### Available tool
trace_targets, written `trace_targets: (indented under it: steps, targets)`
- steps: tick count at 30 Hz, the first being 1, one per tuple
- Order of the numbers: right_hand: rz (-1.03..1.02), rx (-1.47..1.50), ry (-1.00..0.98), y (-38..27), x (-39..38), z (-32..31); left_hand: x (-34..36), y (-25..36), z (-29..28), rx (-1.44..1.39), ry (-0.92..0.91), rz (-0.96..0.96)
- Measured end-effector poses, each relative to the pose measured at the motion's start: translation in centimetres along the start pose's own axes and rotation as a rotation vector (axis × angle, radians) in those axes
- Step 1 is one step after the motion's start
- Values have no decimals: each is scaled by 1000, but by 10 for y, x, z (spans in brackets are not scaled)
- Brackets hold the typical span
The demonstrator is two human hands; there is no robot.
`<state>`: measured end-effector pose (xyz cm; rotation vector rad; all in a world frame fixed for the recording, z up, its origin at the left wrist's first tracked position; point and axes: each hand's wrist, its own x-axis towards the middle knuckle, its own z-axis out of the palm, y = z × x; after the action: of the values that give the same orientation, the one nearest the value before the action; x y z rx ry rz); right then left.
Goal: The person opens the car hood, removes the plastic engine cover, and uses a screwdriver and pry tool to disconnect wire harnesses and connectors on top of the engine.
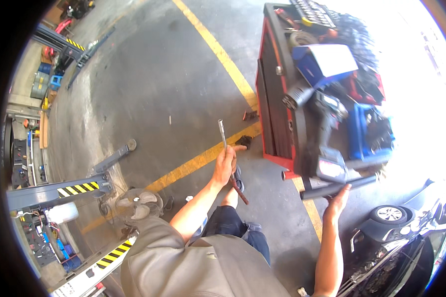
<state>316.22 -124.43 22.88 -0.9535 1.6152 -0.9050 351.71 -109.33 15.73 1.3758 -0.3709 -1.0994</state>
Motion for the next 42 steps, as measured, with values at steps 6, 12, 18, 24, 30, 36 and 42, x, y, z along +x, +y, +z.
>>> trace_targets:
  steps: [6, 12, 18, 24, 30, 36, 42]
  targets:
    - [-92, -258, -537, 115, -154, -147, -179, 37, 109, -46, -171, 360]
    - [-573, -516, -219, 109, -292, -283, -349, -4, 268, -426, -518, 175]
    - [-415, 421, 301, 170, -339, -438, -467, -104, 440, -465, -920, -635]
    - [-79, 802, 832, 197, -334, -583, -512, -229, 579, 307, -1303, -887]
    - [-47, 445, 1195, 220, -311, -786, -527, -346, 697, 655, -1498, -994]
    - [52, 45, 1393, 188, -279, -1026, -518, -406, 875, 721, -1507, -694]
    - [46, -594, 1476, 139, -231, -1257, -519, -463, 1036, 898, -1414, -525]
